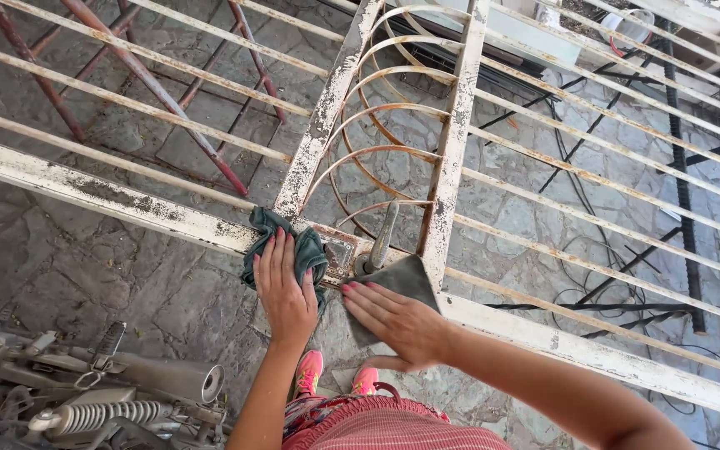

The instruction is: Sanding a large metal frame to remove old paint or rust and wiping it clean with a cloth.

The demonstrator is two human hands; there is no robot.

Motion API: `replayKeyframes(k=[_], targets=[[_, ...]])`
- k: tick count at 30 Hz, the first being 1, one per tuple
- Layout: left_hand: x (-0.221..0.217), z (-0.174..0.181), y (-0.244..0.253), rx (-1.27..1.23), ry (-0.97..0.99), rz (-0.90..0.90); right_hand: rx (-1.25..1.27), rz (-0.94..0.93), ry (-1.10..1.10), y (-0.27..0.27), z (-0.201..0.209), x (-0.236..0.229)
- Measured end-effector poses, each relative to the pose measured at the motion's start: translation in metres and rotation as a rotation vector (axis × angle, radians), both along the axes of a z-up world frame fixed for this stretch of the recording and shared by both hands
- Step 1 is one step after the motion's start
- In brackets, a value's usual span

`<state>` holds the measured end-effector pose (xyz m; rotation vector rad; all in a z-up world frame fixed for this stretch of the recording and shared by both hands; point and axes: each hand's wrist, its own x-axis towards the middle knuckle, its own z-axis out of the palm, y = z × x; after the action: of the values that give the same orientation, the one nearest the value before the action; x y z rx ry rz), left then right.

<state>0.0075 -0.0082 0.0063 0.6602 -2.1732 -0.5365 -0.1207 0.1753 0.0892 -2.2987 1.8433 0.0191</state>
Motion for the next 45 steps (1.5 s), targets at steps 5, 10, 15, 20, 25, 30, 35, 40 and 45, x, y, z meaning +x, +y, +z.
replayKeyframes(k=[5, 10, 15, 20, 25, 30, 35, 40, 45], targets=[[0.002, -0.008, -0.004, -0.062, 0.026, 0.041, -0.364, 0.023, -0.056, -0.010, -0.006, 0.008], [0.006, -0.001, -0.006, 0.019, -0.054, -0.037, -0.174, 0.119, 0.530, 0.027, -0.008, -0.012], [0.007, 0.003, -0.008, 0.039, -0.039, -0.076, -0.034, 0.046, -0.012, -0.021, -0.002, 0.009], [0.007, -0.007, -0.010, 0.028, -0.056, -0.082, -0.144, 0.104, 0.443, 0.042, -0.022, -0.008], [0.007, -0.001, -0.007, 0.054, -0.033, -0.075, 0.038, -0.040, 0.031, 0.014, -0.033, 0.014], [0.010, -0.004, -0.010, 0.043, -0.061, -0.100, -0.093, -0.043, 0.193, 0.011, -0.057, 0.014], [0.005, -0.010, -0.008, 0.020, -0.034, -0.061, -0.128, -0.013, 0.447, 0.020, -0.031, 0.004], [0.003, -0.016, -0.009, -0.051, 0.010, -0.036, -0.329, -0.033, 0.008, -0.018, -0.009, 0.014], [0.001, -0.014, -0.008, -0.038, 0.009, -0.027, -0.230, -0.017, 0.091, 0.017, -0.006, -0.008]])
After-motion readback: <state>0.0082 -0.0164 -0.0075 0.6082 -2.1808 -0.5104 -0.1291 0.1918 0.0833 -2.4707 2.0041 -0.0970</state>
